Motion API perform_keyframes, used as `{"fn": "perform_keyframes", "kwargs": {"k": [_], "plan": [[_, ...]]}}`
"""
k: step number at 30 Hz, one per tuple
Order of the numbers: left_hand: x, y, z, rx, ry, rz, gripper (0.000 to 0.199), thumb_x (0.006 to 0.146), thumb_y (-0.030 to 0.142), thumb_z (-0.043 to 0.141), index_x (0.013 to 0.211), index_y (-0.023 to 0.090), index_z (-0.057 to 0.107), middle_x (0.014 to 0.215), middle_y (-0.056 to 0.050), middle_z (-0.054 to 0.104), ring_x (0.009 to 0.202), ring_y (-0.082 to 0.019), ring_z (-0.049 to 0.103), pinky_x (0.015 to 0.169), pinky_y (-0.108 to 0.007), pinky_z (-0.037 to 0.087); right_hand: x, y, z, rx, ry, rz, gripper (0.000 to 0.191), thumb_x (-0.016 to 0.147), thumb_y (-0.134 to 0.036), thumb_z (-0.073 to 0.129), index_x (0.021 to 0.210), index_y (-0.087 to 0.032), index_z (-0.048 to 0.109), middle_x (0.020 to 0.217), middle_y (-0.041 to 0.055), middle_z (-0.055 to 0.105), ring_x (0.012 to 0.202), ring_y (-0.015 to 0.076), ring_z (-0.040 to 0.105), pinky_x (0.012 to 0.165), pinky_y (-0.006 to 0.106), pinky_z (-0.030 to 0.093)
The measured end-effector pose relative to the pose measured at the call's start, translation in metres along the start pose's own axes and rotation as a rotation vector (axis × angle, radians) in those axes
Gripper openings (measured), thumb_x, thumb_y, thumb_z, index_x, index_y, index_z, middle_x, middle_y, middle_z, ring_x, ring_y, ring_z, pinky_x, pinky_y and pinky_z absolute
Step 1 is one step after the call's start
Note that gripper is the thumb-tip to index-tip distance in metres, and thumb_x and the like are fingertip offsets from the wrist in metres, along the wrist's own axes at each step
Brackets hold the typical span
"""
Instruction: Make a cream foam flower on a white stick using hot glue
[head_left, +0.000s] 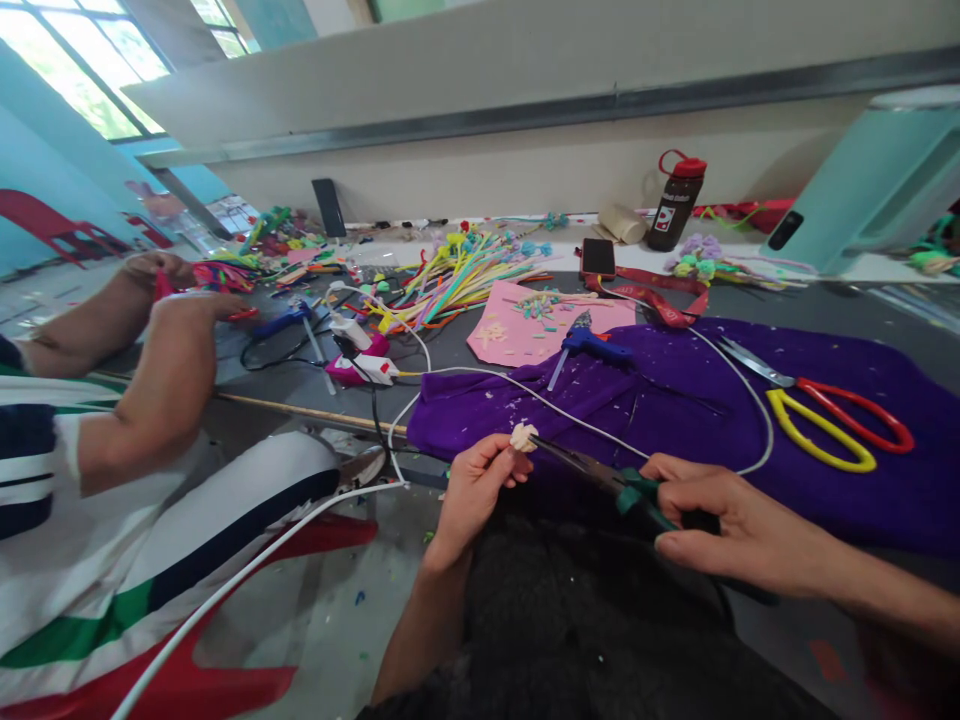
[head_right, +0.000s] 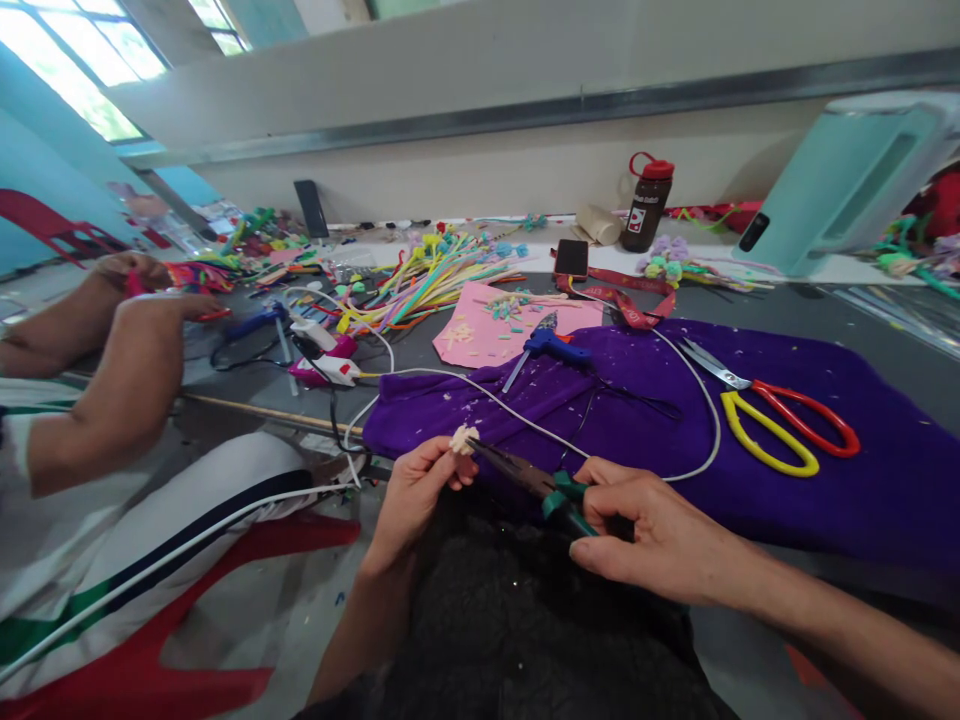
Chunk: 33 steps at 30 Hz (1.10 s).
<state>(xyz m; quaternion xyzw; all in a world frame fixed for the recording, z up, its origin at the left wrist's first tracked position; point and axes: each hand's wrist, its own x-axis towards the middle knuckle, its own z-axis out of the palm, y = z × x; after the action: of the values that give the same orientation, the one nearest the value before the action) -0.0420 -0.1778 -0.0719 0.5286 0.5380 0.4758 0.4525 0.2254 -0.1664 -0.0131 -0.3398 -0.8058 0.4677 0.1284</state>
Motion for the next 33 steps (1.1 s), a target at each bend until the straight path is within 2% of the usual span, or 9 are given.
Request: {"fn": "perform_keyframes", "kwargs": {"k": [6, 14, 33], "plan": [[0.0006, -0.0008, 0.0001, 0.008, 0.031, 0.03, 0.02, 0.083, 0.028, 0.048, 0.083, 0.016, 0.063, 0.069, -0.002, 0.064, 0.06, -0.011, 0.057, 0.055, -0.021, 0.042, -0.0024, 0.0004, -0.0005, -0.019, 0.017, 0.002, 0.029, 0.079, -0.028, 0.056, 0.059, -0.017, 0.037, 0.08, 0.0006, 0.043, 0.071, 0.0132, 0.041, 0.063, 0.025, 0.035], [0.0025, -0.0039, 0.0027, -0.142, 0.032, -0.053, 0.021, 0.081, 0.033, 0.052, 0.074, 0.015, 0.06, 0.065, -0.002, 0.063, 0.054, -0.009, 0.054, 0.05, -0.02, 0.04, -0.0024, 0.0021, 0.0029, -0.003, 0.017, 0.0, 0.029, 0.079, -0.026, 0.056, 0.059, -0.017, 0.036, 0.079, 0.0002, 0.043, 0.071, 0.0128, 0.041, 0.063, 0.025, 0.034], [0.0019, -0.0044, 0.0041, -0.154, 0.036, -0.047, 0.02, 0.082, 0.032, 0.052, 0.075, 0.015, 0.06, 0.064, -0.001, 0.063, 0.054, -0.009, 0.054, 0.051, -0.019, 0.04, -0.0025, 0.0065, 0.0071, 0.013, 0.02, -0.011, 0.029, 0.079, -0.027, 0.055, 0.06, -0.017, 0.037, 0.08, -0.0001, 0.043, 0.071, 0.0123, 0.041, 0.064, 0.024, 0.034]]}}
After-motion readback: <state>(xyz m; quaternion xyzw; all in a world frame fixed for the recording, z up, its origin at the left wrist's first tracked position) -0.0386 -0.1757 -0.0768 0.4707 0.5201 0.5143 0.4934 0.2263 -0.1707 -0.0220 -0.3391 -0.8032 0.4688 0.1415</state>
